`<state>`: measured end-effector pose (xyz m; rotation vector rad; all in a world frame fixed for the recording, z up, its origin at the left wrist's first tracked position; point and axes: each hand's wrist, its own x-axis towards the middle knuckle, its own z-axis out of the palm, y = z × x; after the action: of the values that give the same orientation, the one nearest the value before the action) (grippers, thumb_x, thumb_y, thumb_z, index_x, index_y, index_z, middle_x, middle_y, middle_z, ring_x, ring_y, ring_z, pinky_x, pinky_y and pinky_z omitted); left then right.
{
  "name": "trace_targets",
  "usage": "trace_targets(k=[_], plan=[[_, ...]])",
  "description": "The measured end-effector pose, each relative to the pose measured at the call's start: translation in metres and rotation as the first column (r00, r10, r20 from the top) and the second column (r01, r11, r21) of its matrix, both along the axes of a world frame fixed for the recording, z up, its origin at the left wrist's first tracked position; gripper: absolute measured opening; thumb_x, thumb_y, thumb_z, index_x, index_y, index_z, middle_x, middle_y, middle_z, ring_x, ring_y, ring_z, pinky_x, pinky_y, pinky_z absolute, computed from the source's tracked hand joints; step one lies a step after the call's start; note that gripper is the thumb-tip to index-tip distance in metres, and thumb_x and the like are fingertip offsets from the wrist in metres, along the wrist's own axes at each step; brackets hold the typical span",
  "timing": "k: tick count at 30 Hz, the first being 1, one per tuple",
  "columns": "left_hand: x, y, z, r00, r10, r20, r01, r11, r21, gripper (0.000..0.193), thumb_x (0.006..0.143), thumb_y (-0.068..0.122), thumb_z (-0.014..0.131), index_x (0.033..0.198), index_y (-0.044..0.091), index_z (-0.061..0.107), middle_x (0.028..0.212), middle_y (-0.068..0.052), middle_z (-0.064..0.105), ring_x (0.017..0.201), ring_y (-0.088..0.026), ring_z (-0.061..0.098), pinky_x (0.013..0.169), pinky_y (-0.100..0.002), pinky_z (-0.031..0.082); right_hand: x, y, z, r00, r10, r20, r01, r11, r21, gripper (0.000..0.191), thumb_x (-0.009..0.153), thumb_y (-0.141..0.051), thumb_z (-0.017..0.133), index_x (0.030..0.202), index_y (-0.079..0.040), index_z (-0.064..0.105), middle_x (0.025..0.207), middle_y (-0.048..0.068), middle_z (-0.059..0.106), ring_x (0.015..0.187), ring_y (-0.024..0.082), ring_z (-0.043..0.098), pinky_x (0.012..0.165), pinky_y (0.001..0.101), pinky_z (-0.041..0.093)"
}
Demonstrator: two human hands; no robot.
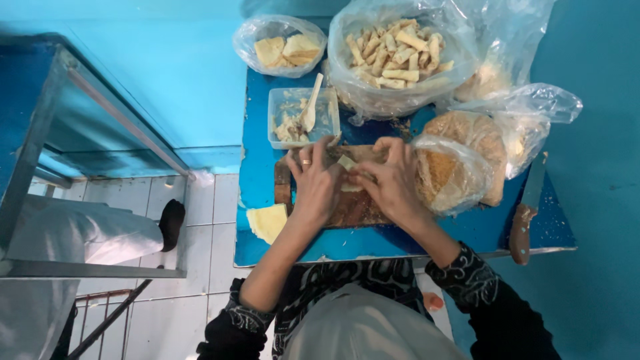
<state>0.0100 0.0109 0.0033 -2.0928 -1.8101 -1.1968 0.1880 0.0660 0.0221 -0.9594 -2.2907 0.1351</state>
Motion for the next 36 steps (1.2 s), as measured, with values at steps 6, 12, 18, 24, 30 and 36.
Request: trace_targets(k=[6,12,18,24,30,36], plan=[[-0.007,-0.014,0.011,0.991,0.131,0.013,-0.13,0.99,-0.055,0.054,0.073,0.012,0.079,0.125,0.008,0.068,0.153,-0.024,0.037,0.132,-0.046,0.038,0.107,-0.073,0.019,-0.014,0.0,0.018,0.995,-0.02,0.102,0.017,0.999,0.028,0.012,0.084,-0.025,0.078,0.092,-0.017,0.074,0.12,0.015,0.047,0.113,0.036,0.044,0.089,0.0526,0.034],[0.0,-0.037,0.016,0.967,0.254,-0.027,-0.255,0.961,-0.11,0.045,0.076,0.019,0.082,0.117,0.007,0.068,0.151,-0.024,0.038,0.134,-0.044,0.039,0.107,-0.075,0.021,-0.03,0.017,0.017,0.977,-0.086,0.194,0.096,0.995,-0.039,0.027,0.086,-0.028,0.071,0.107,-0.013,0.063,0.114,0.015,0.044,0.111,0.036,0.043,0.09,0.0551,0.034],[0.008,-0.033,0.008,0.95,0.312,-0.031,-0.313,0.935,-0.169,0.031,0.083,0.028,0.079,0.101,0.005,0.067,0.139,-0.024,0.047,0.13,-0.044,0.042,0.106,-0.074,0.022,-0.032,0.044,0.008,0.948,-0.18,0.263,0.199,0.979,-0.049,0.032,0.095,-0.043,0.07,0.106,-0.014,0.063,0.112,0.011,0.047,0.11,0.034,0.046,0.088,0.0558,0.034],[0.011,-0.031,0.001,0.942,0.329,-0.07,-0.336,0.932,-0.14,0.033,0.086,0.029,0.074,0.106,0.003,0.066,0.129,-0.022,0.053,0.124,-0.043,0.045,0.107,-0.07,0.026,-0.017,0.043,0.026,0.955,0.071,0.287,-0.02,0.984,-0.177,0.044,0.082,-0.048,0.078,0.106,-0.011,0.07,0.114,0.014,0.051,0.103,0.035,0.049,0.08,0.0481,0.043],[0.013,-0.025,0.001,0.951,0.289,-0.109,-0.304,0.938,-0.168,0.021,0.089,0.02,0.066,0.103,0.005,0.065,0.12,-0.021,0.057,0.118,-0.042,0.051,0.108,-0.065,0.031,-0.012,0.011,0.046,0.98,0.182,-0.086,-0.181,0.983,0.016,0.021,0.088,-0.023,0.079,0.099,-0.009,0.07,0.116,0.007,0.066,0.105,0.026,0.064,0.084,0.0409,0.054],[0.017,-0.017,0.001,0.97,0.237,-0.05,-0.241,0.959,-0.147,0.011,0.087,0.004,0.059,0.098,0.007,0.061,0.101,-0.015,0.066,0.096,-0.038,0.065,0.095,-0.053,0.045,-0.001,0.069,0.111,0.923,0.018,-0.385,-0.028,0.999,-0.018,0.008,0.099,-0.001,0.072,0.107,-0.004,0.072,0.1,0.007,0.074,0.082,0.02,0.071,0.071,0.0324,0.059]])
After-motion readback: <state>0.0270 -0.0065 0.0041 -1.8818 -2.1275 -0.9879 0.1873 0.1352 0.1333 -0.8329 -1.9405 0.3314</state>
